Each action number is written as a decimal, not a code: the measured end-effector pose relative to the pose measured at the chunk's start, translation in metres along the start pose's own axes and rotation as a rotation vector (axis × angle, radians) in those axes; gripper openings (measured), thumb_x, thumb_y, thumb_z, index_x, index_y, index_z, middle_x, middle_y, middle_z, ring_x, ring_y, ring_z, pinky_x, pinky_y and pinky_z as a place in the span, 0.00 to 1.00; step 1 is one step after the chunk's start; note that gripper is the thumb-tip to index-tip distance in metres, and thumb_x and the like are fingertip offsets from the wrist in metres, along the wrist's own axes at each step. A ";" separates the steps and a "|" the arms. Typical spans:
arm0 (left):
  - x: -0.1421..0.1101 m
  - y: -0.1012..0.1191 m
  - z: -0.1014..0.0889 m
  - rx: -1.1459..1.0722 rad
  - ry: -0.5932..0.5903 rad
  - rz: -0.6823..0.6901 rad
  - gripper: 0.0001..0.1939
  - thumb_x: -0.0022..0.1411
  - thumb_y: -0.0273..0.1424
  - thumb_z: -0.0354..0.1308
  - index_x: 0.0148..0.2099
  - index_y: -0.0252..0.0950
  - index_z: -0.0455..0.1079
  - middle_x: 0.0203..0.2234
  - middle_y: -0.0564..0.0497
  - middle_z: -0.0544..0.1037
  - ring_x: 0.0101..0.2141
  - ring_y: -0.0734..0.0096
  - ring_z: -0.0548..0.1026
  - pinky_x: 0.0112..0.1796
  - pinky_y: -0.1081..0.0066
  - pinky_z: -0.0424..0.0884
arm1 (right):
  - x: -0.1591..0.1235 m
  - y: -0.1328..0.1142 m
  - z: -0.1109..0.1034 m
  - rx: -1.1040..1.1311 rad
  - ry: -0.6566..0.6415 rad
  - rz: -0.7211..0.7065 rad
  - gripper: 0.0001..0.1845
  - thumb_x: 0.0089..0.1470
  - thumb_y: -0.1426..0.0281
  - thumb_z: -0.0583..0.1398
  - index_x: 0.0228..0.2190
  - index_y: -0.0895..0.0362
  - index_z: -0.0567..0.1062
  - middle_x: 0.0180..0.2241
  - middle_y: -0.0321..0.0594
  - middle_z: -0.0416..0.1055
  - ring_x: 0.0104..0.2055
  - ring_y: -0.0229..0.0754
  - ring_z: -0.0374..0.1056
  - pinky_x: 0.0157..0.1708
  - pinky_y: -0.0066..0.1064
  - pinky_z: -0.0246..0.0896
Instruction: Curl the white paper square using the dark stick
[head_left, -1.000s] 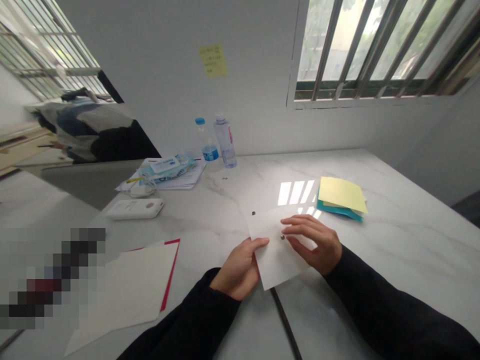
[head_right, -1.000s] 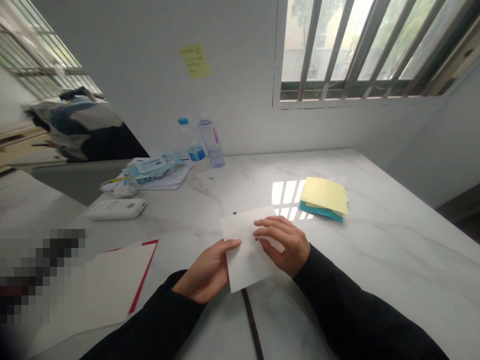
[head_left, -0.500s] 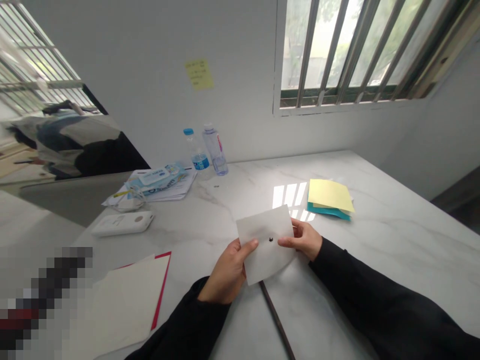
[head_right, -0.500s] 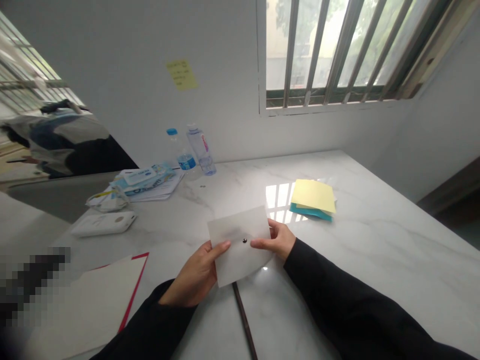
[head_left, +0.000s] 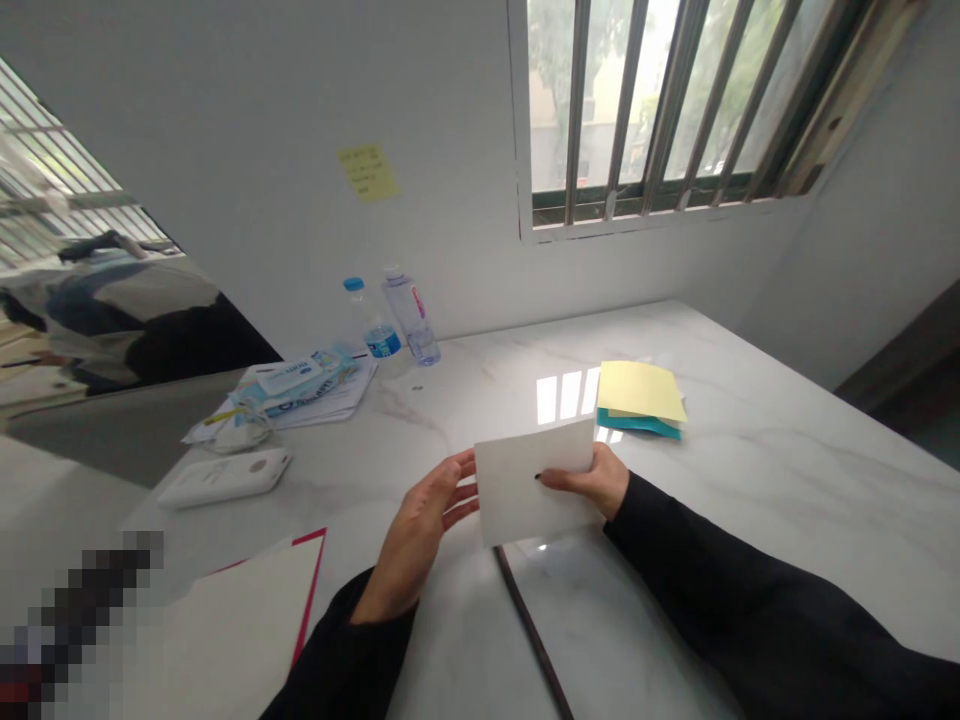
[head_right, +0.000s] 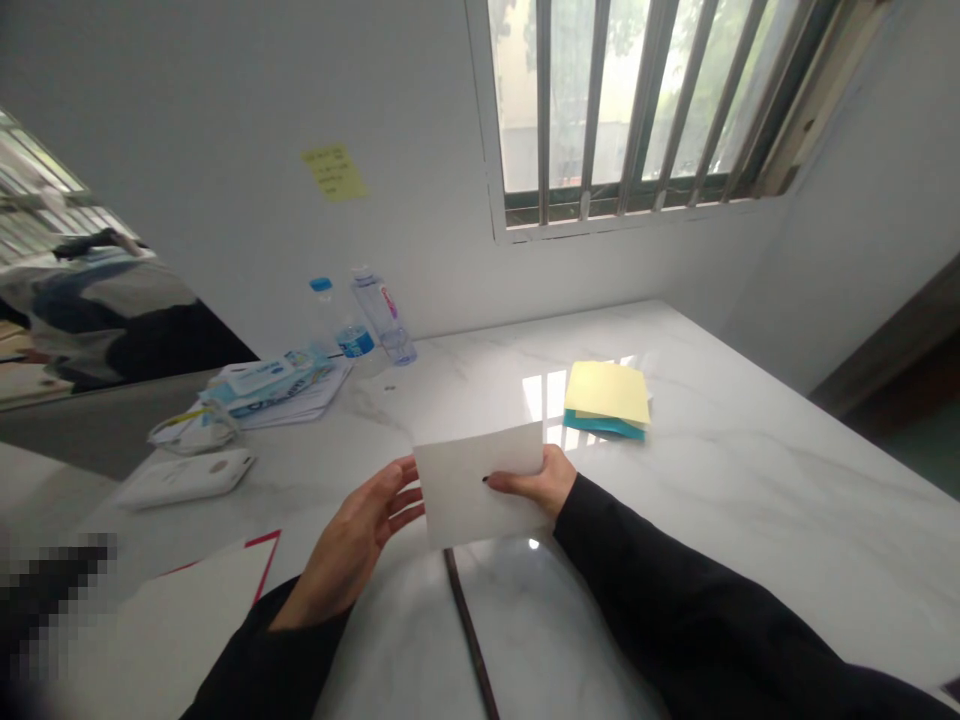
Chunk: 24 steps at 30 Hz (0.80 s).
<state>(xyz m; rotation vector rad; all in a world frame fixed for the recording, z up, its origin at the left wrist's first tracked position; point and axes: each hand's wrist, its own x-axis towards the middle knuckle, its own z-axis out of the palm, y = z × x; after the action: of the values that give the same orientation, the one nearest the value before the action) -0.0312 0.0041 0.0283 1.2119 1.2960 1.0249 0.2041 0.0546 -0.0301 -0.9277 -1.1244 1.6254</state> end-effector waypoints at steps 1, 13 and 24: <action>0.002 -0.001 -0.004 0.202 0.079 0.050 0.26 0.69 0.52 0.50 0.52 0.37 0.73 0.46 0.43 0.80 0.43 0.57 0.78 0.44 0.62 0.72 | 0.002 -0.002 -0.004 0.019 0.003 -0.020 0.25 0.33 0.63 0.78 0.36 0.59 0.83 0.37 0.46 0.83 0.38 0.51 0.78 0.43 0.44 0.75; 0.011 -0.018 0.022 1.090 0.160 0.018 0.09 0.61 0.38 0.59 0.37 0.39 0.68 0.34 0.44 0.78 0.37 0.54 0.76 0.37 0.64 0.62 | 0.009 0.002 -0.028 0.281 -0.368 -0.048 0.33 0.23 0.52 0.78 0.13 0.53 0.62 0.12 0.31 0.61 0.20 0.41 0.64 0.22 0.34 0.64; -0.011 0.004 0.028 0.043 -0.231 -0.055 0.15 0.62 0.30 0.52 0.52 0.41 0.59 0.32 0.55 0.72 0.18 0.79 0.64 0.15 0.79 0.53 | 0.007 0.006 -0.021 0.380 -0.410 -0.066 0.35 0.32 0.49 0.75 0.16 0.54 0.58 0.14 0.30 0.58 0.22 0.41 0.64 0.25 0.33 0.64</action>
<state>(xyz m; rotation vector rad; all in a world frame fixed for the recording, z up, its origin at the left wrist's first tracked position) -0.0032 -0.0083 0.0311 1.2795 1.1686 0.7954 0.2193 0.0659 -0.0426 -0.3160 -1.0437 1.9387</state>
